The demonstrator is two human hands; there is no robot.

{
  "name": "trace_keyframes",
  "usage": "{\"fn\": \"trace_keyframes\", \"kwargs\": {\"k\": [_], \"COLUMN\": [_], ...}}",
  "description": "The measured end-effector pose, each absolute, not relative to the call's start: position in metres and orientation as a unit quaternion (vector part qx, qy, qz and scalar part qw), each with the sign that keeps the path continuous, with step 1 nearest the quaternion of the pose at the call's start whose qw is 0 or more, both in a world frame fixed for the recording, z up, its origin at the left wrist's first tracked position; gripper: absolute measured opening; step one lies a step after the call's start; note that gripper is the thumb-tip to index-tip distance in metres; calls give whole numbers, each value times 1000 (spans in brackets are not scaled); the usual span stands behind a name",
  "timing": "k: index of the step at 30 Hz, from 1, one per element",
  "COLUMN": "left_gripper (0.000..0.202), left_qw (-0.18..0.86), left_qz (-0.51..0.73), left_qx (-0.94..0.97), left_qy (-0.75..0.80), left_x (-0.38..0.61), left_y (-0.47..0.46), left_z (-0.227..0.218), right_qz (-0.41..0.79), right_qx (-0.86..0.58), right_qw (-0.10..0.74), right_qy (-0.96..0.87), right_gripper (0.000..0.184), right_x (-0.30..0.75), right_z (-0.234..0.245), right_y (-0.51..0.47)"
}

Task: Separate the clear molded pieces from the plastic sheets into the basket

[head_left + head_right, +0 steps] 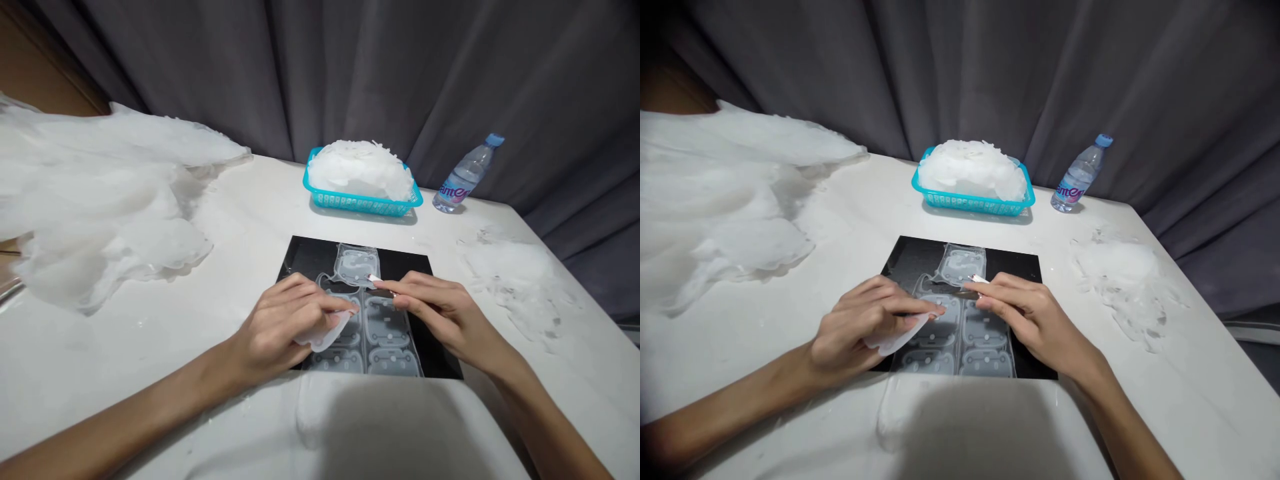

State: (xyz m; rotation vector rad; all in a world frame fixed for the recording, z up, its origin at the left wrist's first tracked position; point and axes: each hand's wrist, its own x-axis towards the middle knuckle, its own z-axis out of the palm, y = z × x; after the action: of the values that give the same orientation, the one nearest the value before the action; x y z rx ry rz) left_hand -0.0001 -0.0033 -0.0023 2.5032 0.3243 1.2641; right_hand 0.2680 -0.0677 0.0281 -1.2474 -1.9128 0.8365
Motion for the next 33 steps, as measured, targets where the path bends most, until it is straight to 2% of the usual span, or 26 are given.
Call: {"fn": "trace_keyframes", "kwargs": {"k": [5, 10, 16, 20, 28, 33], "left_gripper": [27, 23, 22, 22, 24, 26], "left_qw": [161, 222, 262, 244, 231, 245], "left_qz": [438, 429, 397, 372, 334, 328], "left_qx": [877, 868, 875, 889, 907, 904], "left_qy": [111, 114, 95, 105, 109, 120], "left_x": [-1, -1, -3, -3, -2, -2], "left_y": [-2, -1, 1, 1, 1, 0], "left_z": [-5, -7, -8, -7, -5, -5], "right_qz": [355, 429, 508, 548, 550, 514], "right_qx": [-481, -511, -522, -514, -519, -526], "right_qw": [346, 422, 415, 417, 379, 408], "right_qy": [-723, -614, -546, -511, -533, -541], "right_gripper": [34, 41, 32, 32, 39, 43], "right_x": [264, 242, 227, 222, 217, 226], "right_z": [25, 19, 14, 13, 7, 6], "right_y": [-68, -68, -69, -69, -70, -61]}}
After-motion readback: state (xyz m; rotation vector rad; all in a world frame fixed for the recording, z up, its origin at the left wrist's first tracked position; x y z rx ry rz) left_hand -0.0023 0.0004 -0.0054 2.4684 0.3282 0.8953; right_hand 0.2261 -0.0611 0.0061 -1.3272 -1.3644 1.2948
